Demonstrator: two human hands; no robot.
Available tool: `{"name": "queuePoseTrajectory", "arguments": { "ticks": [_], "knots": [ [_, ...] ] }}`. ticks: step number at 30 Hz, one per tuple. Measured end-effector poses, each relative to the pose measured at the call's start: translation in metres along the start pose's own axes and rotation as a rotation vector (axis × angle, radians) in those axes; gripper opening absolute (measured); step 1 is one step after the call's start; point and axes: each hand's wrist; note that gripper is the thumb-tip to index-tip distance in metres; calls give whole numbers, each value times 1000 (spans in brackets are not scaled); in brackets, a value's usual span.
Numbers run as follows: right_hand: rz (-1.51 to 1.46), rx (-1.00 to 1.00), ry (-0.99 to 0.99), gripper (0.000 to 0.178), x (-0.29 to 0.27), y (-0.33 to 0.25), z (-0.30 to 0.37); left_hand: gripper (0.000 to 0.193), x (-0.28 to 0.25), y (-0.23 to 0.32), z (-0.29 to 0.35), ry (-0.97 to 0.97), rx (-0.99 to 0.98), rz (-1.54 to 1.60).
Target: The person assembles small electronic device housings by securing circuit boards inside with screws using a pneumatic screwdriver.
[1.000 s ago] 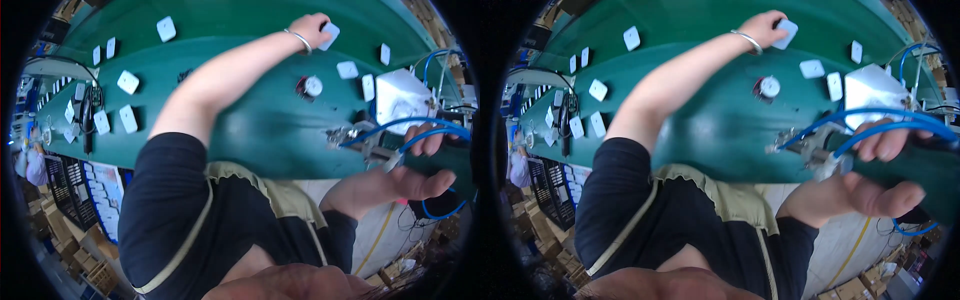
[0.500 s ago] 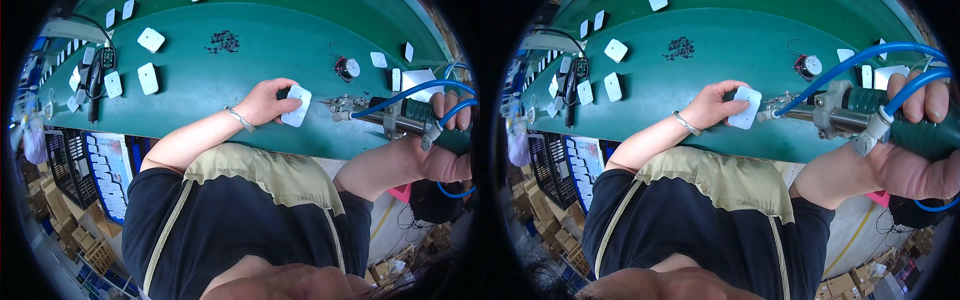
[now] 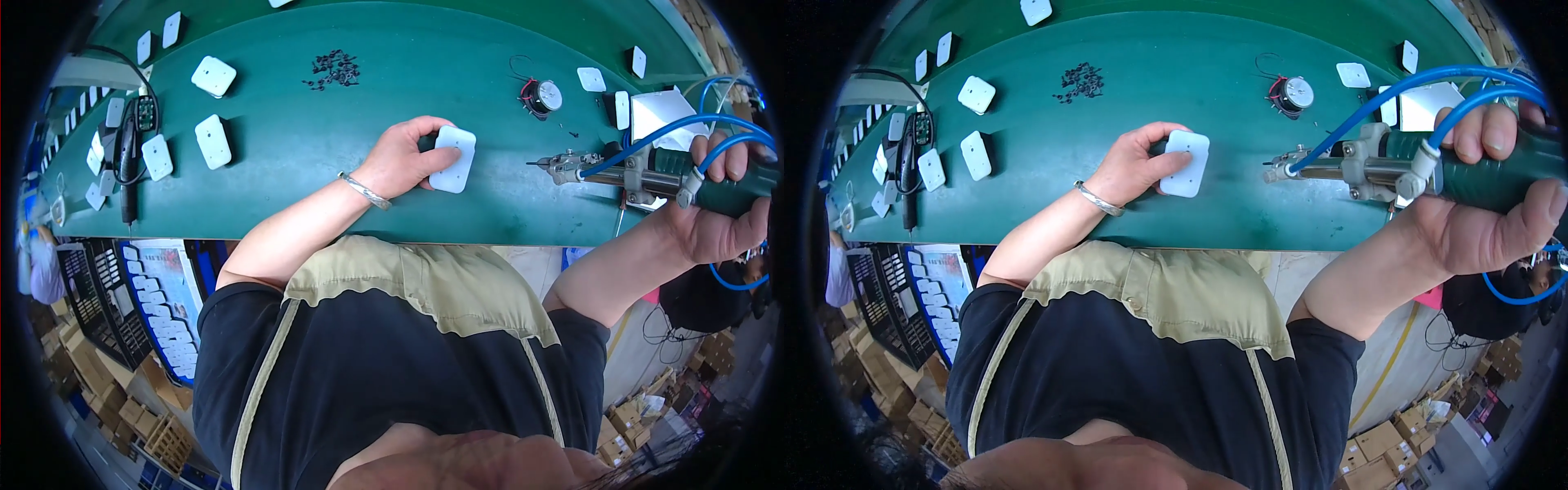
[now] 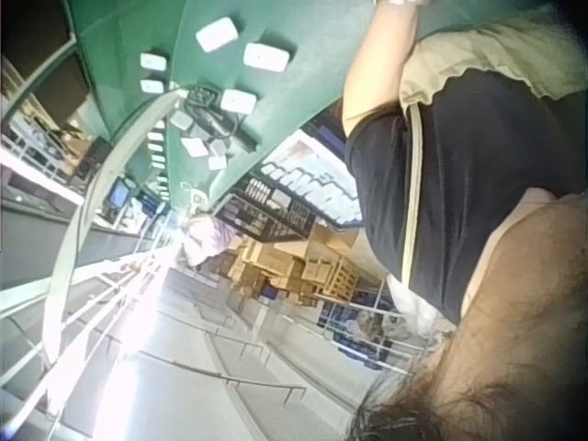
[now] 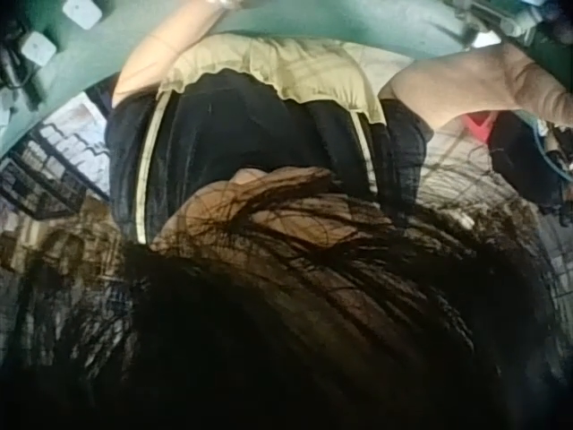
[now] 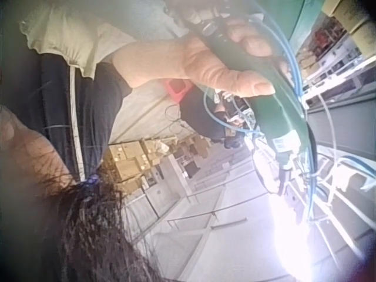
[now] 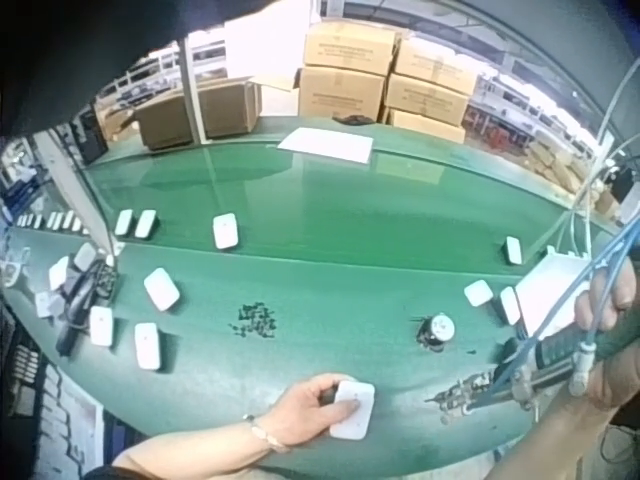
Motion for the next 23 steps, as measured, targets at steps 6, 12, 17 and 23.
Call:
{"name": "queuePoseTrajectory", "arguments": {
  "ticks": [6, 12, 17, 23],
  "knots": [
    [21, 143, -42, 39, -11, -24, 12, 29, 2, -2, 1, 1, -14, 16],
    [32, 137, 16, 38, -20, -27, 14, 29, 5, -3, 1, 18, -12, 3],
    [-28, 90, 68, 36, -5, -15, 12, 29, 15, 2, 0, 6, -29, 6],
    [-116, 81, -115, 44, -17, -17, 9, 31, 28, 2, -6, -87, -11, 14]
  ]
}}
Point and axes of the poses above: each hand's wrist, its own z-axis away from the middle knuckle, its own x-axis out of the palm, y = z × x, and after that the axes turned 1 degree about -x, right-handed
